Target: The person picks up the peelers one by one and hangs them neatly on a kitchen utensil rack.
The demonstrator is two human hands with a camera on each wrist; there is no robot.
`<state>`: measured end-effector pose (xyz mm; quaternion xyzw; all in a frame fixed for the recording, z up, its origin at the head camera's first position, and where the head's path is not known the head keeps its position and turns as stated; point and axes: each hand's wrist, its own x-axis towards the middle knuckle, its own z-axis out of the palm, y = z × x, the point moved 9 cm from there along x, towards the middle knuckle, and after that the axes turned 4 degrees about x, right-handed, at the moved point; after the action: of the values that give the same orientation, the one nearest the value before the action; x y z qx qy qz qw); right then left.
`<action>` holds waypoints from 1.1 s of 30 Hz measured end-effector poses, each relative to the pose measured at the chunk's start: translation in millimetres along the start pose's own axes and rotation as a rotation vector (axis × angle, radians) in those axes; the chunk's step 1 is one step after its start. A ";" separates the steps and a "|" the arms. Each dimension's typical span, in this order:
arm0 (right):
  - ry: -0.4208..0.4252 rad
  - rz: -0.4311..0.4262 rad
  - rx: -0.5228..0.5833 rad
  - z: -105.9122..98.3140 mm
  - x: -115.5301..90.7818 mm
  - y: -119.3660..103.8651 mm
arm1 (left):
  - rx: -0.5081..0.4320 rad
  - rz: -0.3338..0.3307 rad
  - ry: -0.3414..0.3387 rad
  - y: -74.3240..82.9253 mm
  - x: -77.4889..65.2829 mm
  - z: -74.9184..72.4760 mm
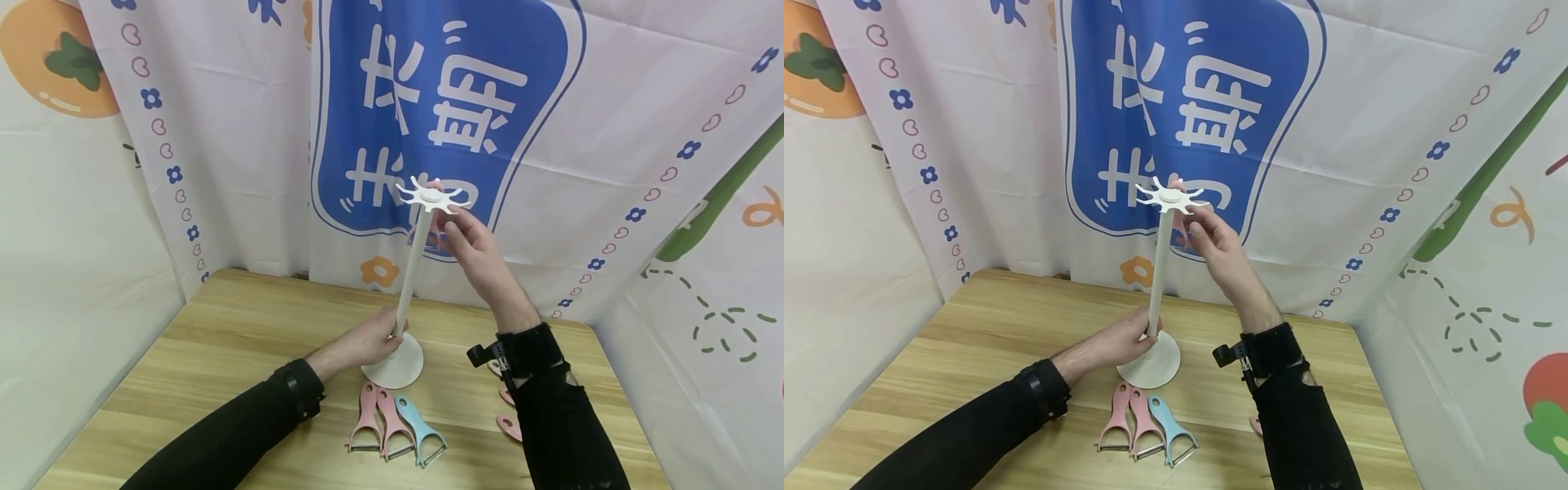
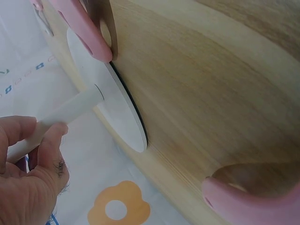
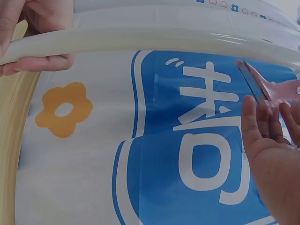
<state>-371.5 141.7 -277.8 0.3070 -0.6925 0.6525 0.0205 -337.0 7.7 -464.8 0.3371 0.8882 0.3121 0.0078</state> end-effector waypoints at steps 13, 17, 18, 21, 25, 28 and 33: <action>0.052 0.053 -0.208 -17.4 -34.2 -0.3 | 0.016 0.008 0.000 -0.3 0.7 1.5; 0.086 0.111 -0.293 -24.4 -46.9 3.0 | 0.025 0.012 0.002 -0.3 0.4 1.7; 0.092 0.124 -0.310 -25.9 -50.3 3.9 | 0.025 0.011 0.002 -0.4 0.3 1.7; 0.103 0.153 -0.376 -29.3 -60.1 6.6 | 0.024 0.009 0.008 -0.4 -0.4 1.3; 0.103 0.174 -0.460 -31.2 -72.6 9.6 | 0.030 0.007 0.011 -0.6 -0.4 1.3; 0.109 0.191 -0.500 -33.1 -81.1 12.3 | 0.033 0.010 0.019 0.4 -0.5 0.5; 0.113 0.220 -0.560 -37.4 -94.1 17.4 | 0.038 0.006 0.034 0.4 -0.4 0.2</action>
<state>-317.0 212.7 -328.2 0.1758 -0.8722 0.4507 0.0719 -336.5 7.8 -464.8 0.3344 0.8930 0.3010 -0.0143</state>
